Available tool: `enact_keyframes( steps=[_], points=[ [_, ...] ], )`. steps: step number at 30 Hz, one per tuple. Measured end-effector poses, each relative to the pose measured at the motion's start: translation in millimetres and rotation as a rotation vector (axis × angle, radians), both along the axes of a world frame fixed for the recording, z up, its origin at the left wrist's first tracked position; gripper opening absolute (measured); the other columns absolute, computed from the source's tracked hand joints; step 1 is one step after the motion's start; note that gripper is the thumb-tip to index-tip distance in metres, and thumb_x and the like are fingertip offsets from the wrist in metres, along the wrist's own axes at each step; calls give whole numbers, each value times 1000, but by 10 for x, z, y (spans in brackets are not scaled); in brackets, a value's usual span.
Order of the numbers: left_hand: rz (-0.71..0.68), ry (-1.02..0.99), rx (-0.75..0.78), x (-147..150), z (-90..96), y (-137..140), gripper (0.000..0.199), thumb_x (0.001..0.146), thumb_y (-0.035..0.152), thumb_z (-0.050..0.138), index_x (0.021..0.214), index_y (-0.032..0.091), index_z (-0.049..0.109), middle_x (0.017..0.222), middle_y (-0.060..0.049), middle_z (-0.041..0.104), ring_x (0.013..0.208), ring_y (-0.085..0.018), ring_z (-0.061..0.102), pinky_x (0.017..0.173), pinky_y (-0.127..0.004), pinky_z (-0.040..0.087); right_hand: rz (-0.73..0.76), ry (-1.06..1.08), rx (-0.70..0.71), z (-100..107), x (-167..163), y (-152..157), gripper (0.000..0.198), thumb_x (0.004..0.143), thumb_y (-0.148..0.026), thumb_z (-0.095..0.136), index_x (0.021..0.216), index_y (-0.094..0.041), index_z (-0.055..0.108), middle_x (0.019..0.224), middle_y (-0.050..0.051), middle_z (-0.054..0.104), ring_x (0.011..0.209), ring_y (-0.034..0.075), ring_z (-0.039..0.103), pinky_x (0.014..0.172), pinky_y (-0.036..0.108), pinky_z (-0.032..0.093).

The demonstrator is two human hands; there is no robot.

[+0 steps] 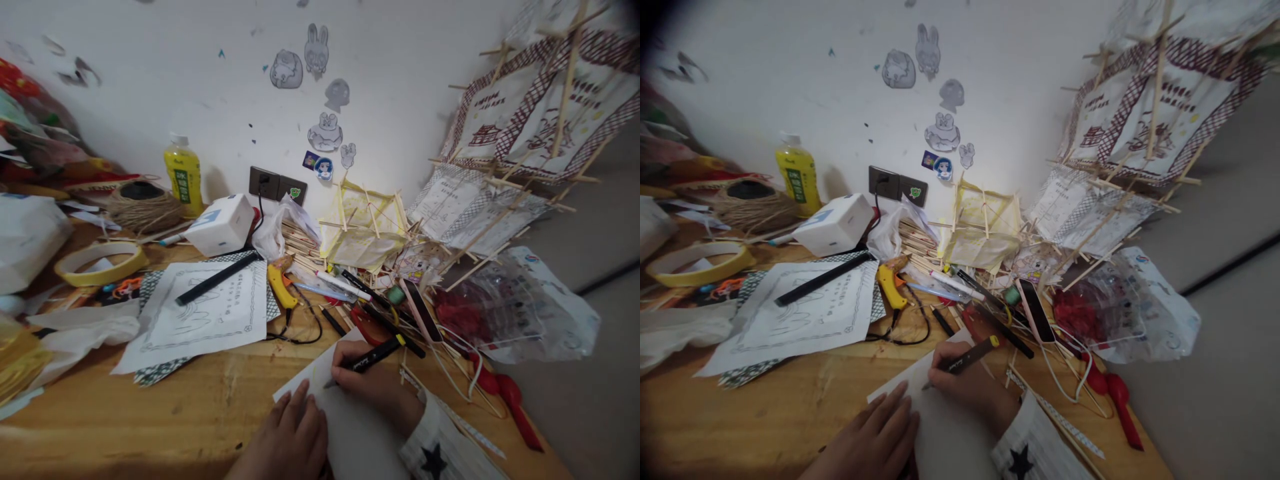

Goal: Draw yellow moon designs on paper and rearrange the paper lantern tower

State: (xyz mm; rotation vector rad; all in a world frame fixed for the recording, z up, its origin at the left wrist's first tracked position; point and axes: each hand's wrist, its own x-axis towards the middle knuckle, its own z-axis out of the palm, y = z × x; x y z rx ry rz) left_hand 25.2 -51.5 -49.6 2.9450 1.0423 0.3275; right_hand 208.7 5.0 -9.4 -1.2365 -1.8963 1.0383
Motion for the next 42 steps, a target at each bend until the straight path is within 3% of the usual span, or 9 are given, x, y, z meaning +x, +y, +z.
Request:
enact_keyframes(
  steps=[20,26,33,42],
  points=[
    [-5,-6,32,-9,3,-3,41,91,43,42,113,15,63,113,-15,64,112,-29,54,88,-39,45,14,-82,52,-2,81,24,12,62,-10,48,53,-18,46,53,-5,46,54,9,41,53,21,32],
    [4,-32,34,-10,-22,-11,43,92,45,41,112,15,64,111,-15,65,112,-29,54,87,-39,46,92,-90,57,-8,108,33,15,65,-12,51,54,-18,44,52,-6,43,52,9,39,51,21,29],
    [-26,-14,17,-13,9,10,42,93,42,38,114,14,61,118,-16,62,115,-30,52,89,-42,44,-58,-53,106,13,23,-1,7,71,-15,52,64,-18,53,61,-4,53,58,10,47,53,21,36],
    [-30,11,-53,-29,43,35,47,92,48,39,117,15,61,123,-17,58,115,-30,51,91,-43,42,-80,-92,181,-74,-36,12,5,70,-15,58,65,-18,58,61,-3,57,57,11,50,53,21,38]
  ],
)
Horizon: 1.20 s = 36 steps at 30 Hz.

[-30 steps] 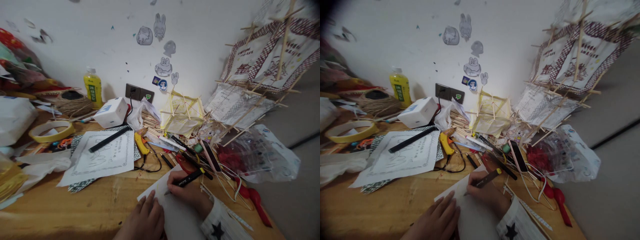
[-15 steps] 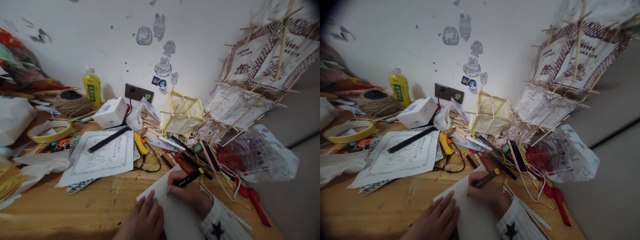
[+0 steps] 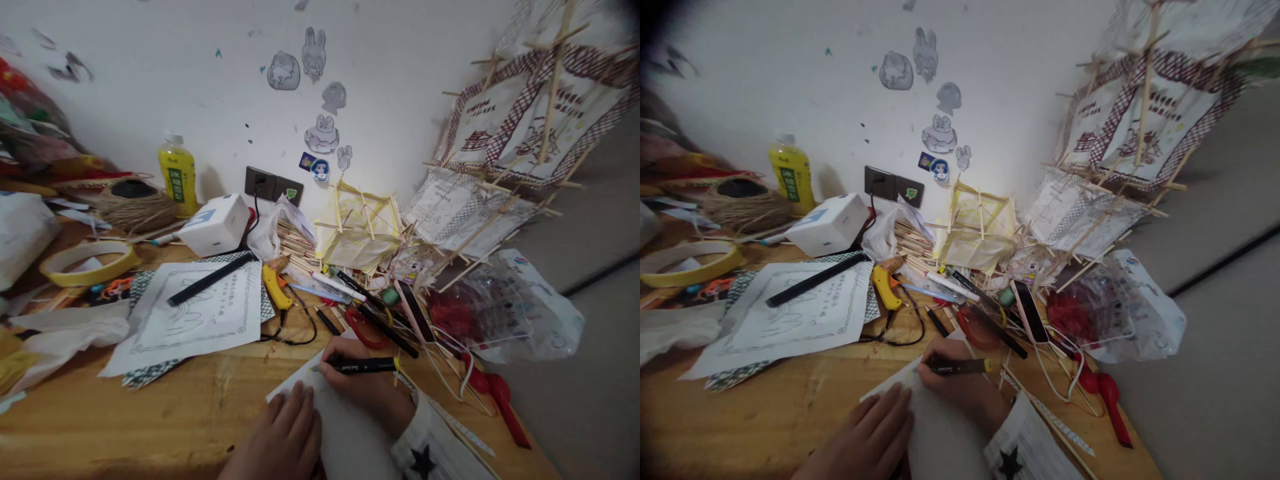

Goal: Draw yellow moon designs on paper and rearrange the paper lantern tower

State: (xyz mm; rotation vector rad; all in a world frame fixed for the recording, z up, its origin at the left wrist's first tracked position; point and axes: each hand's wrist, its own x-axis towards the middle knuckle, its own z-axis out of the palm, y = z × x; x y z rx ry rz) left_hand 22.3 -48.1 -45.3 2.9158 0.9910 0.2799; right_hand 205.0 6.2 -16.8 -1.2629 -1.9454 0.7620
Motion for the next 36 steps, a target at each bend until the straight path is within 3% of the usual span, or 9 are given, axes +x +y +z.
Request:
enact_keyframes(
  steps=[4,9,14,19,24,30,36],
  points=[
    [8,9,-18,7,6,-18,48,92,48,39,118,15,60,125,-17,58,117,-30,50,92,-43,43,10,9,10,-18,-1,3,6,70,-17,59,64,-19,58,61,-4,57,56,11,51,52,21,38],
    [25,13,-36,11,38,-28,49,93,47,35,119,14,60,127,-18,56,119,-32,49,93,-46,43,-127,-7,50,-50,0,2,11,71,-15,56,62,-19,54,58,-4,54,55,11,49,51,20,36],
    [9,14,-51,8,49,-13,50,93,48,35,118,13,61,126,-18,56,118,-32,49,93,-47,42,-24,-22,9,-17,-7,-13,5,71,-16,57,66,-18,57,62,-3,57,58,11,51,54,21,38],
    [19,22,-44,11,54,-6,46,92,46,40,119,14,60,126,-18,56,118,-30,48,93,-45,41,-160,-50,48,8,-8,-15,10,72,-15,53,62,-18,54,58,-4,54,56,11,48,51,21,35],
    [3,15,-27,16,34,7,47,91,48,41,119,16,60,125,-16,58,116,-29,50,93,-43,42,-47,-35,38,-10,-9,-12,6,71,-17,55,66,-18,56,61,-3,56,58,12,51,54,21,38],
    [7,23,-34,0,38,-25,45,92,43,42,120,13,58,128,-19,54,120,-31,46,94,-45,40,-222,-111,86,-11,-17,-3,13,71,-14,50,59,-18,48,56,-4,52,54,11,48,51,21,34],
    [-4,16,-15,-6,40,-34,50,93,48,36,119,13,59,126,-18,56,118,-31,50,92,-45,44,-118,-74,53,-26,-1,-3,10,72,-17,53,62,-19,53,58,-4,54,56,12,48,52,22,35]
  ],
)
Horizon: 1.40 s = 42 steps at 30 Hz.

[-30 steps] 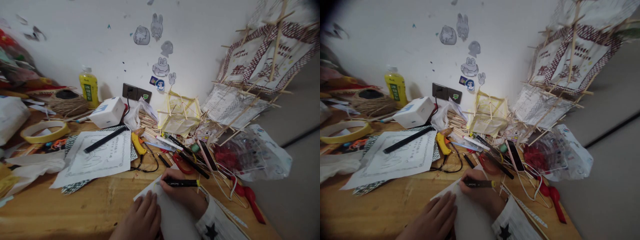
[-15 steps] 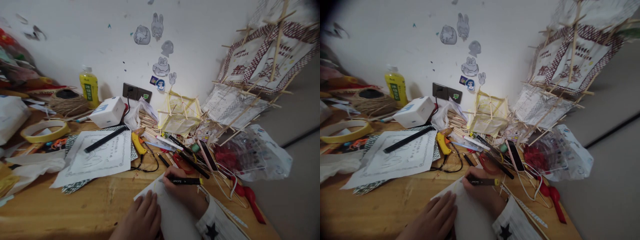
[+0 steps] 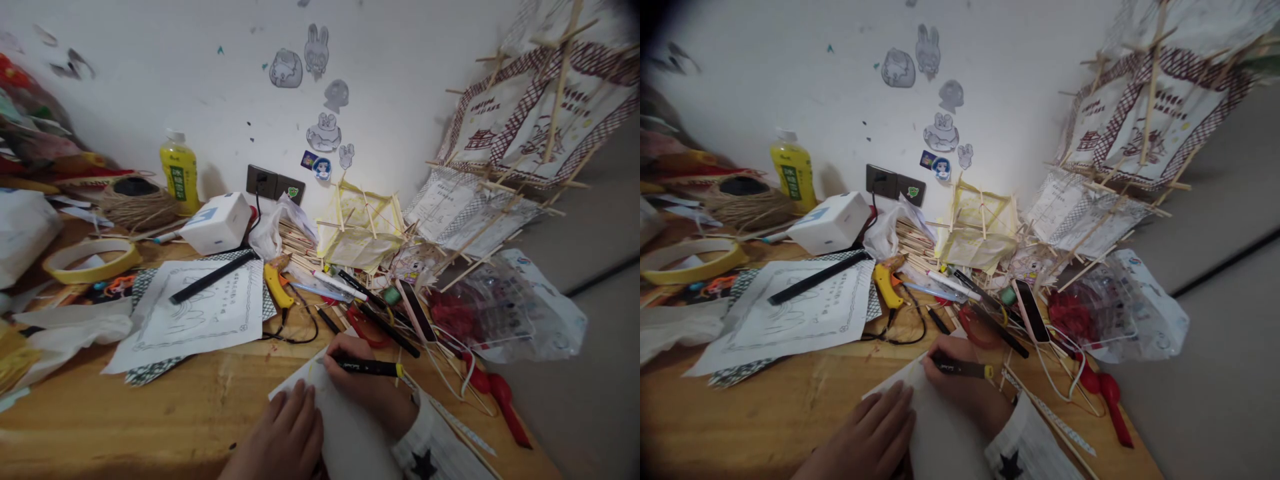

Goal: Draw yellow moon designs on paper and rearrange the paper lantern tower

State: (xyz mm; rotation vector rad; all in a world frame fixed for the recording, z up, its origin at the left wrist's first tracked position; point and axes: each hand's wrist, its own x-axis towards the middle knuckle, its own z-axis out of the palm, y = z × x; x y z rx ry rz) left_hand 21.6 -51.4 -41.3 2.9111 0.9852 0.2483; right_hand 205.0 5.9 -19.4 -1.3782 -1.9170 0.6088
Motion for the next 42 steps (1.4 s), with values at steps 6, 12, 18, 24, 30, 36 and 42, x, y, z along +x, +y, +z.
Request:
enact_keyframes(
  steps=[6,12,18,24,30,36,42],
  points=[
    [7,-13,15,16,-5,19,47,94,45,34,117,14,60,126,-16,57,118,-30,51,92,-44,45,-158,-69,17,0,8,5,14,73,-16,47,59,-19,46,56,-5,50,55,11,45,51,23,31],
    [17,-9,-9,12,16,14,47,92,46,39,119,14,59,126,-18,56,119,-31,48,93,-45,42,-126,-78,1,22,-8,-7,14,72,-15,49,59,-19,48,56,-5,50,55,10,45,52,22,32],
    [9,-19,-10,22,12,7,44,92,44,41,118,13,60,125,-19,56,117,-31,48,93,-45,41,-145,-102,18,32,23,-8,16,74,-14,47,60,-20,47,57,-5,50,56,11,45,51,22,31],
    [23,-3,-45,17,59,11,47,92,46,40,120,13,59,127,-18,55,119,-31,47,94,-45,41,-103,-109,43,53,22,-1,16,71,-12,48,57,-20,44,54,-5,48,55,10,44,51,22,31],
    [28,-1,-46,24,58,5,46,94,44,36,120,15,59,129,-17,54,120,-31,47,94,-45,41,-145,-143,92,79,50,-41,15,72,-13,48,58,-20,49,55,-4,51,56,12,45,53,24,32],
    [41,7,-22,18,17,-16,47,94,45,36,121,13,58,124,-20,57,118,-32,48,93,-48,41,-165,-150,67,139,49,-50,15,73,-18,50,59,-20,52,56,-4,52,56,11,47,54,23,34],
    [74,17,-28,29,23,-32,51,93,48,35,123,12,57,122,-20,58,118,-34,49,93,-49,42,-64,-119,25,81,86,-5,12,74,-16,51,62,-19,53,58,-5,54,57,10,48,54,21,35]
  ],
)
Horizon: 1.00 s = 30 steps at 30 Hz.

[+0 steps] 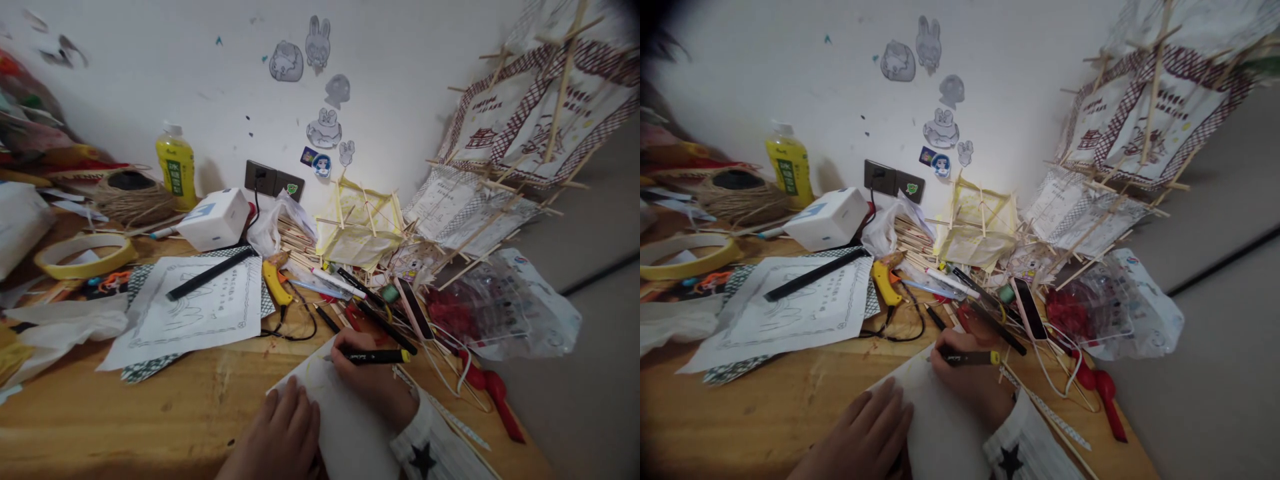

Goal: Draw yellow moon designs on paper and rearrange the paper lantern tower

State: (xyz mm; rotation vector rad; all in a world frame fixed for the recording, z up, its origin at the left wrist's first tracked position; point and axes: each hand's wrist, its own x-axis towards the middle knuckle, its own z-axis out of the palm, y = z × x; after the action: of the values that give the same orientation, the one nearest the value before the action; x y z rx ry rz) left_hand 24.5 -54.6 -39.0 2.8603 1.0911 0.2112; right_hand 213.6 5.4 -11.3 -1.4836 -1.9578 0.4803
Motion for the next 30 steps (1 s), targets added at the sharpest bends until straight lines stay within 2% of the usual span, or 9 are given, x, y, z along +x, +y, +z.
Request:
enact_keyframes(
  steps=[9,14,18,22,30],
  points=[
    [-3,83,17,6,38,-30,47,91,34,44,128,8,51,135,-24,46,123,-39,44,94,-52,43,35,13,0,-23,2,15,11,73,-16,53,63,-19,55,60,-4,56,59,10,50,56,21,37],
    [9,49,7,-6,26,-26,45,92,36,40,128,11,52,134,-21,48,124,-36,43,95,-50,41,24,-26,31,-49,23,20,14,71,-12,51,59,-18,50,58,-5,52,57,10,47,54,21,34],
    [2,57,7,-3,15,-20,46,93,37,38,128,11,52,134,-22,47,124,-36,42,95,-51,40,26,-11,51,-67,30,21,11,73,-15,52,62,-19,54,60,-4,55,58,10,49,56,22,37],
    [0,63,18,4,21,-26,45,92,33,38,128,9,51,134,-23,47,124,-36,42,95,-52,40,57,-4,42,-79,43,40,11,72,-14,52,62,-19,53,59,-5,54,58,10,49,54,21,35],
    [14,68,8,2,52,-55,45,91,34,42,127,10,52,134,-20,48,124,-36,43,96,-50,40,26,12,0,-74,69,76,15,70,-13,50,57,-18,49,54,-6,50,53,9,45,51,22,30]
  ],
)
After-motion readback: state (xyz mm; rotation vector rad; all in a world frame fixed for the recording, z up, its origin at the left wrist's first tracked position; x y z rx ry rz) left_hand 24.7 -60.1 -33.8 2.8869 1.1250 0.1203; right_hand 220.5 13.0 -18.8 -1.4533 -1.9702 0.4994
